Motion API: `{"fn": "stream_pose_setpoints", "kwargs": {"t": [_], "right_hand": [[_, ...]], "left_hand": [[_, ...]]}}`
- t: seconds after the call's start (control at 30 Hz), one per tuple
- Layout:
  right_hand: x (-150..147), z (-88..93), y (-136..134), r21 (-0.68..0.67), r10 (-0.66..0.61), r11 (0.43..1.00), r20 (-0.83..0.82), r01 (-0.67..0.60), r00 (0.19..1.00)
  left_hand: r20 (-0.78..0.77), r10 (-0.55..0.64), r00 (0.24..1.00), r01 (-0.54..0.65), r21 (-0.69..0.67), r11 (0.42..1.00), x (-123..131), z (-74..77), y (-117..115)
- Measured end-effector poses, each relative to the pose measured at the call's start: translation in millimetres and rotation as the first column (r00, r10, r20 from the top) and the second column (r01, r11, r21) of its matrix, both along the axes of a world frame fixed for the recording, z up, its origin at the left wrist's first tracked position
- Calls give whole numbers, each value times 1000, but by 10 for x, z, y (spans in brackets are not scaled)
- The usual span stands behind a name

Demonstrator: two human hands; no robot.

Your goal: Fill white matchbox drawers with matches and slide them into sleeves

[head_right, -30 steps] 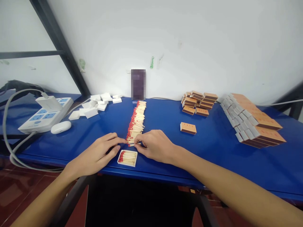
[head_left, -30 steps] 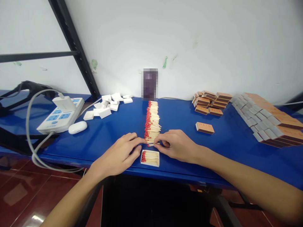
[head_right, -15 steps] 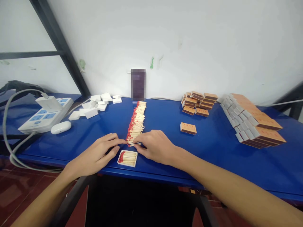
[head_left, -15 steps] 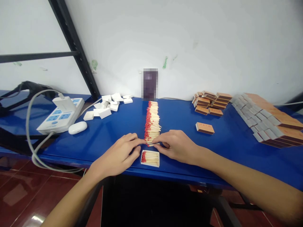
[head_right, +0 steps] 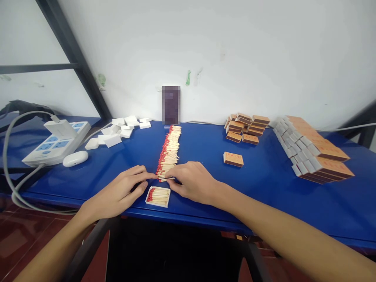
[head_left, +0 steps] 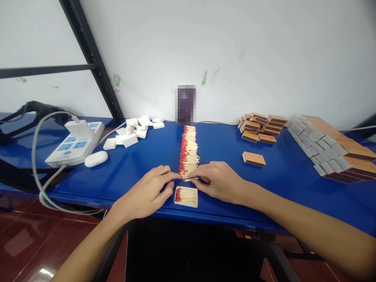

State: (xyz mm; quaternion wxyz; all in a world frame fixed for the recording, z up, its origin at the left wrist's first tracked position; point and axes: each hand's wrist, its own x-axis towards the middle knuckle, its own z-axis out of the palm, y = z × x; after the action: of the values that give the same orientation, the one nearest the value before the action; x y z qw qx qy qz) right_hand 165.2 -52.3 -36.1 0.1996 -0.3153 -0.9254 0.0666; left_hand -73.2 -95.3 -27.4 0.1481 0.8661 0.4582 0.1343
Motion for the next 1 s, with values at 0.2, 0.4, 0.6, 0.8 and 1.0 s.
{"fn": "stream_pose_setpoints", "kwargs": {"t": [0.2,0.4,0.6,0.8,1.0], "right_hand": [[-4,5,3,7,6,1000,16,-6,1000],[-1,7,-1,-25,12,1000,19,-11,1000],[-1,10,-4,-20,17,1000,5,-17,1000],[5,33,-17,-28,9,1000,4,-9,1000],[13,25,-19,-36,2,999,29,-1,1000]], "left_hand": [[23,-33,999,34,-39,999,3,8,12],[27,-42,999,43,-40,998,5,13,10],[37,-23,999,24,-27,999,18,26,-13],[25,-5,1000,6,-17,1000,26,26,-12],[22,-21,1000,22,-12,1000,25,23,-3]]}}
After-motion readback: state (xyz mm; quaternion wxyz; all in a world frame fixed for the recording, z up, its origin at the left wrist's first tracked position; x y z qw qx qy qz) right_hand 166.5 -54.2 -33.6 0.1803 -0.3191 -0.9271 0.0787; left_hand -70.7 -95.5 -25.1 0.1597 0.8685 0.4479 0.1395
